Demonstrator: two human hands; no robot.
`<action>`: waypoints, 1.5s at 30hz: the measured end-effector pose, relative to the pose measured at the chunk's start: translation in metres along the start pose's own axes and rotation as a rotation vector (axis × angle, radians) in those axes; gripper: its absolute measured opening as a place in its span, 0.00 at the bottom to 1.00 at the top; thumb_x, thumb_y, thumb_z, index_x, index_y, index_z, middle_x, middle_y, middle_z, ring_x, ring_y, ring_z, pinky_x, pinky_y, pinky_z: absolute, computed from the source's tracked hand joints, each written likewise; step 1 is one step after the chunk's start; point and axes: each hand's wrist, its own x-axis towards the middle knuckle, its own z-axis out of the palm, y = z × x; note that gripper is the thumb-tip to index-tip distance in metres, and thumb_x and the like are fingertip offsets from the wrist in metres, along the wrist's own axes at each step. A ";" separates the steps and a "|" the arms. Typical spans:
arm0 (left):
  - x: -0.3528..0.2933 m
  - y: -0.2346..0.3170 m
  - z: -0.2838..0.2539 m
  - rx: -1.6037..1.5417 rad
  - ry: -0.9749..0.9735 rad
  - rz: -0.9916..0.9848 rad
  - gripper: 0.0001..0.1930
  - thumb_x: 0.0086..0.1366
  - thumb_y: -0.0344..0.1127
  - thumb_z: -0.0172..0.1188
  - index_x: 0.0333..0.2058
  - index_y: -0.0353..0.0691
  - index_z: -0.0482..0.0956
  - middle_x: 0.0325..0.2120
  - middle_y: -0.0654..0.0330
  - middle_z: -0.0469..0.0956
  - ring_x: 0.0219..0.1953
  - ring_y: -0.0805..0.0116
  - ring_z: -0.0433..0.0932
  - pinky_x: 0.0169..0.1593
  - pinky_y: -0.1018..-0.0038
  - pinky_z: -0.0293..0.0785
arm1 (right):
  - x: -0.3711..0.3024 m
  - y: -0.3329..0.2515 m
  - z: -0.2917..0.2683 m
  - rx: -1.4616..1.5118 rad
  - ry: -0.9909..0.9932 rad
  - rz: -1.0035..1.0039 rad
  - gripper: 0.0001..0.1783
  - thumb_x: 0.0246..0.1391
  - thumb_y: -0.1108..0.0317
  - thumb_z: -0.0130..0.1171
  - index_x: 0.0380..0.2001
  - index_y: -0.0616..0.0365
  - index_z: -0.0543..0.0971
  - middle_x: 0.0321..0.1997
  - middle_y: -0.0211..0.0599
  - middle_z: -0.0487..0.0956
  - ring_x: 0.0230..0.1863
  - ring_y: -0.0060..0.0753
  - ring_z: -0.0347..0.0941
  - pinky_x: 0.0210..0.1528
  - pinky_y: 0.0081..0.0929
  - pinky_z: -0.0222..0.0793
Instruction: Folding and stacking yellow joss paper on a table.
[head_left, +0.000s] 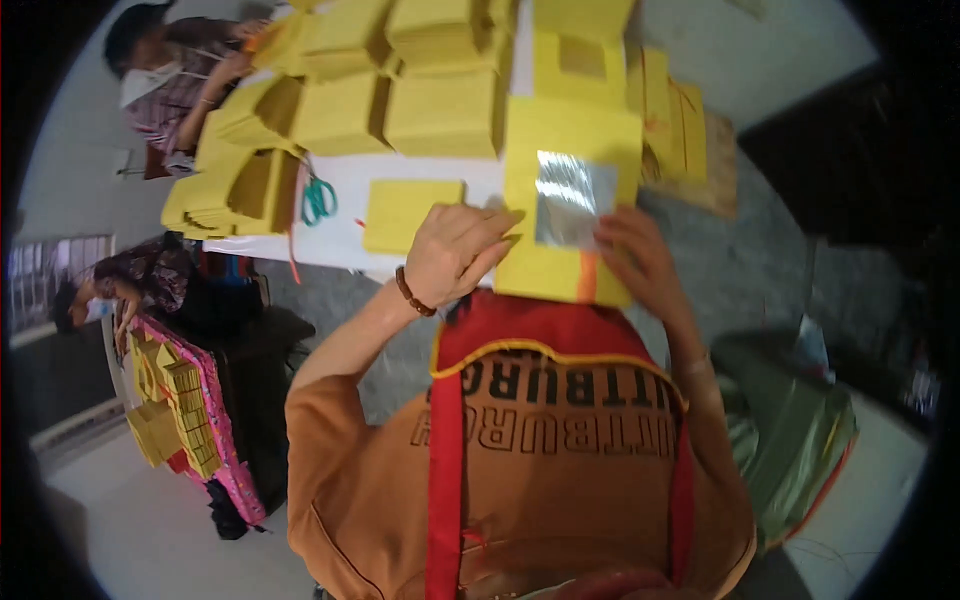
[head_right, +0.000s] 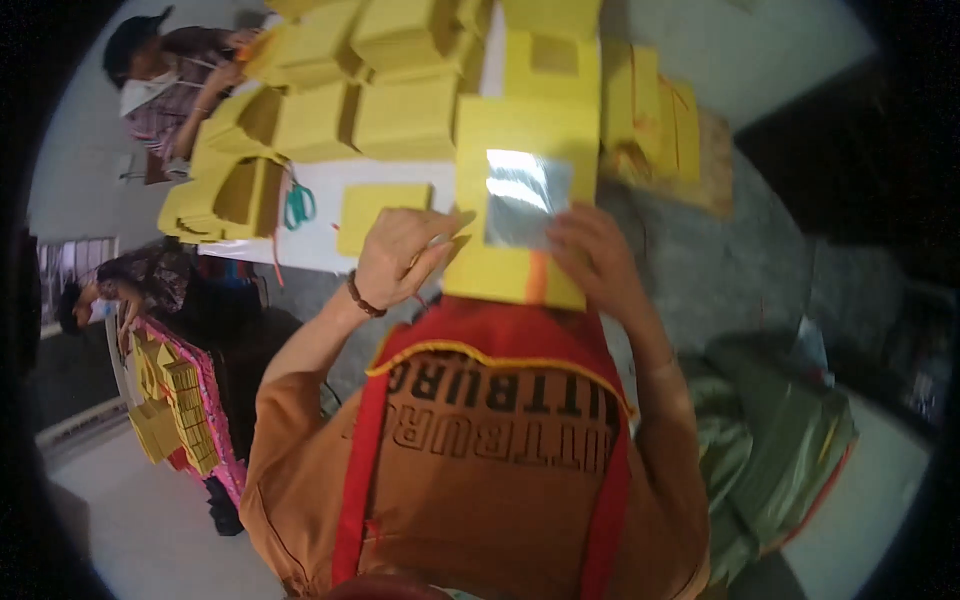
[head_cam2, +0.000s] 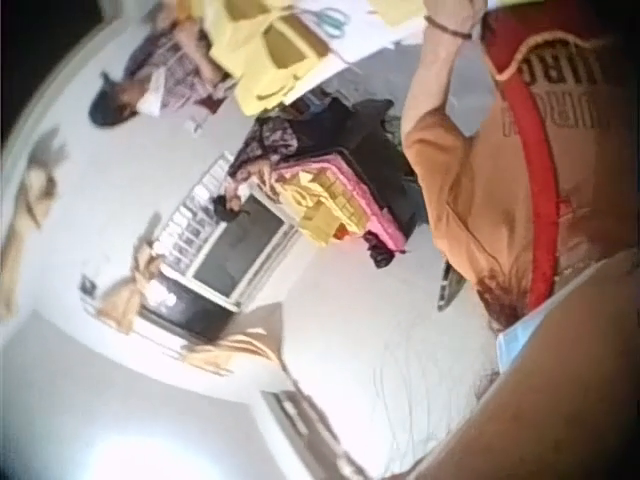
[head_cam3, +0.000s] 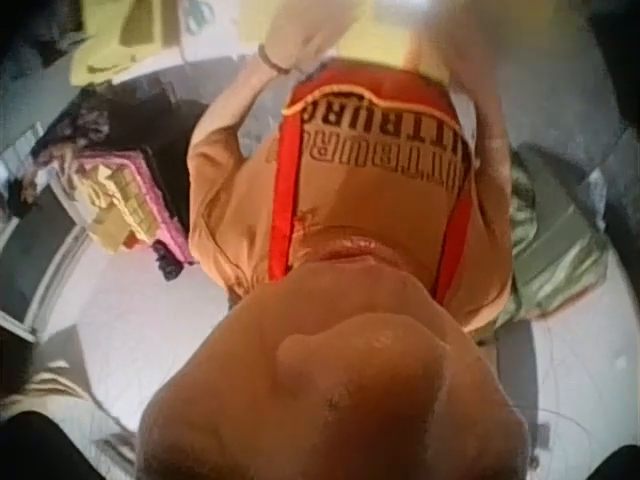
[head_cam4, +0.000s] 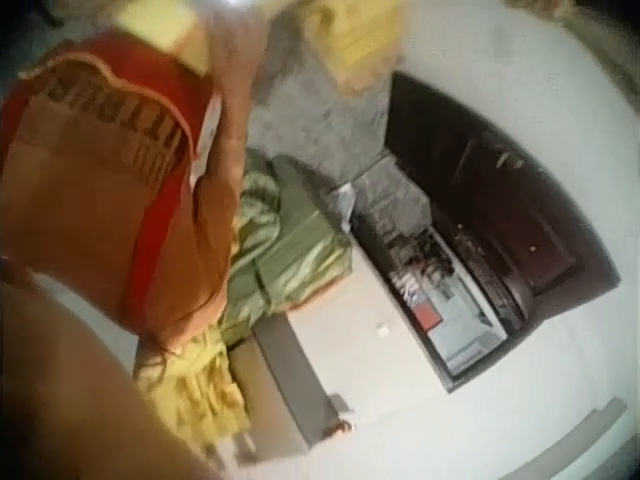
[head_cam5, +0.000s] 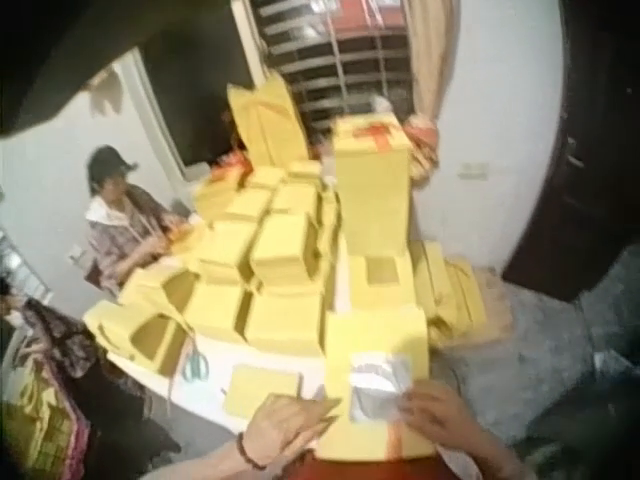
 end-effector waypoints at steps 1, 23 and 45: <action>0.010 0.017 -0.006 0.014 -0.012 0.157 0.19 0.55 0.41 0.61 0.43 0.39 0.75 0.37 0.58 0.76 0.40 0.62 0.72 0.44 0.68 0.64 | 0.007 -0.003 -0.002 -0.014 0.012 -0.010 0.12 0.49 0.69 0.59 0.39 0.56 0.79 0.48 0.38 0.75 0.57 0.44 0.65 0.59 0.38 0.59; 0.044 0.021 0.007 -0.503 -0.234 0.019 0.07 0.59 0.33 0.57 0.30 0.34 0.78 0.20 0.54 0.75 0.23 0.59 0.75 0.29 0.71 0.70 | 0.005 0.009 -0.001 0.258 0.045 0.114 0.19 0.63 0.63 0.37 0.36 0.60 0.78 0.48 0.38 0.77 0.59 0.42 0.64 0.61 0.35 0.56; 0.051 0.005 0.011 -0.774 -0.464 -0.299 0.09 0.56 0.34 0.56 0.29 0.35 0.81 0.17 0.62 0.77 0.19 0.78 0.71 0.25 0.78 0.66 | 0.004 0.007 0.000 0.381 0.061 0.164 0.34 0.65 0.47 0.26 0.39 0.62 0.78 0.51 0.39 0.76 0.62 0.42 0.59 0.65 0.38 0.48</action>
